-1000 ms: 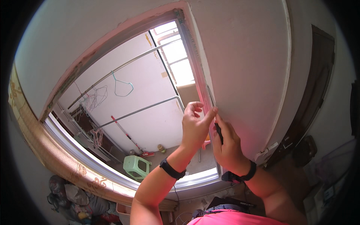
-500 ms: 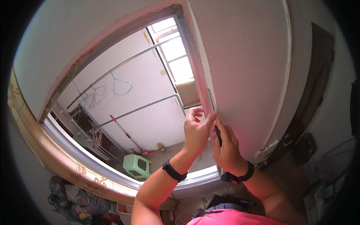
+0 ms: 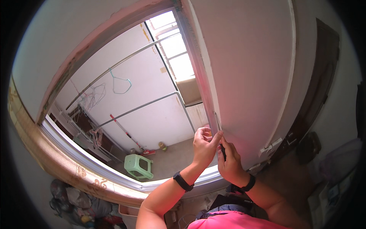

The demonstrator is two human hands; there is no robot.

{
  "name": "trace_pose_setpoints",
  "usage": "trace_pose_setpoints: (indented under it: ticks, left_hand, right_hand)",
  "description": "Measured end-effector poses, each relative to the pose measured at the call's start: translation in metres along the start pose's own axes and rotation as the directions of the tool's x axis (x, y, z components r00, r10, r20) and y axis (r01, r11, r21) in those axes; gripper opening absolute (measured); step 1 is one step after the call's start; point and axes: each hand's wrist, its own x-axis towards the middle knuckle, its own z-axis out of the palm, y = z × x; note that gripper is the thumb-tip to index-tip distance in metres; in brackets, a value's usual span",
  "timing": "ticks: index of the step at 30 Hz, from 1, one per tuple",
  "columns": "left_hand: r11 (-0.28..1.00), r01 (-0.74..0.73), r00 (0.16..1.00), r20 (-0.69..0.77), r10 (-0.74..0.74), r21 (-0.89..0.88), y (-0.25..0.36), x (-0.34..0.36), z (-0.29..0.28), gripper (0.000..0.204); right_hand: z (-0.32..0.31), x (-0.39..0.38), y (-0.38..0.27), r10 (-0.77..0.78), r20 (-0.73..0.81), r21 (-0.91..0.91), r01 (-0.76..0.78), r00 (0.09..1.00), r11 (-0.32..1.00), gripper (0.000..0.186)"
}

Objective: The person uses a screwdriver and their hands to remove a damaged or old screen spline from a window frame, prying it out along the top edge and corner.

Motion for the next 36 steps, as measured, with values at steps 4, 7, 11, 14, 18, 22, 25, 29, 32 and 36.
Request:
trace_pose_setpoints:
  ticks: [4,7,11,14,18,22,25,29,32,36]
  left_hand:
    - [0.997,-0.054,0.994,-0.088,0.060,0.061,0.009,0.008,-0.001,0.061]
    - [0.990,-0.133,0.984,-0.115,0.137,0.041,0.024,0.026,-0.004,0.063]
    - [0.987,-0.133,0.988,-0.087,0.126,-0.085,0.053,0.041,-0.007,0.065]
    - [0.984,-0.116,0.993,-0.046,0.110,-0.136,0.043,0.037,-0.005,0.063]
    - [0.993,-0.106,0.993,-0.058,0.104,-0.043,0.001,0.017,0.002,0.057]
    - [0.985,0.058,0.998,0.009,-0.057,-0.162,-0.019,0.001,0.009,0.053]
    - [0.984,0.082,0.997,0.020,-0.080,-0.158,-0.041,-0.005,0.009,0.052]
    - [0.983,0.129,0.992,0.029,-0.127,-0.129,-0.074,-0.016,0.011,0.053]
    - [0.994,0.104,0.994,0.031,-0.103,-0.037,-0.097,-0.028,0.017,0.042]
    - [0.978,0.199,0.980,0.038,-0.197,-0.059,-0.112,-0.038,0.022,0.042]
  right_hand:
    - [-0.001,0.017,-0.006,-0.094,-0.027,-0.021,0.093,0.995,0.995,0.053]
    - [-0.004,0.046,-0.017,-0.196,-0.069,-0.082,0.190,0.978,0.978,0.055]
    - [-0.011,0.072,-0.035,-0.228,-0.084,-0.092,0.220,0.970,0.971,0.056]
    - [-0.010,0.063,-0.027,-0.208,-0.081,-0.094,0.200,0.975,0.975,0.057]
    - [-0.003,0.028,-0.006,-0.138,-0.046,-0.085,0.134,0.989,0.987,0.055]
    - [0.003,0.002,0.010,-0.037,-0.029,-0.051,0.035,0.999,0.998,0.052]
    - [0.007,-0.011,0.017,-0.031,-0.013,-0.048,0.030,0.999,0.998,0.053]
    - [0.016,-0.034,0.029,0.015,-0.009,-0.041,-0.015,1.000,0.999,0.053]
    - [0.020,-0.054,0.041,0.034,-0.014,-0.052,-0.035,0.999,0.998,0.054]
    - [0.021,-0.070,0.051,0.045,0.003,-0.075,-0.045,0.999,0.996,0.055]
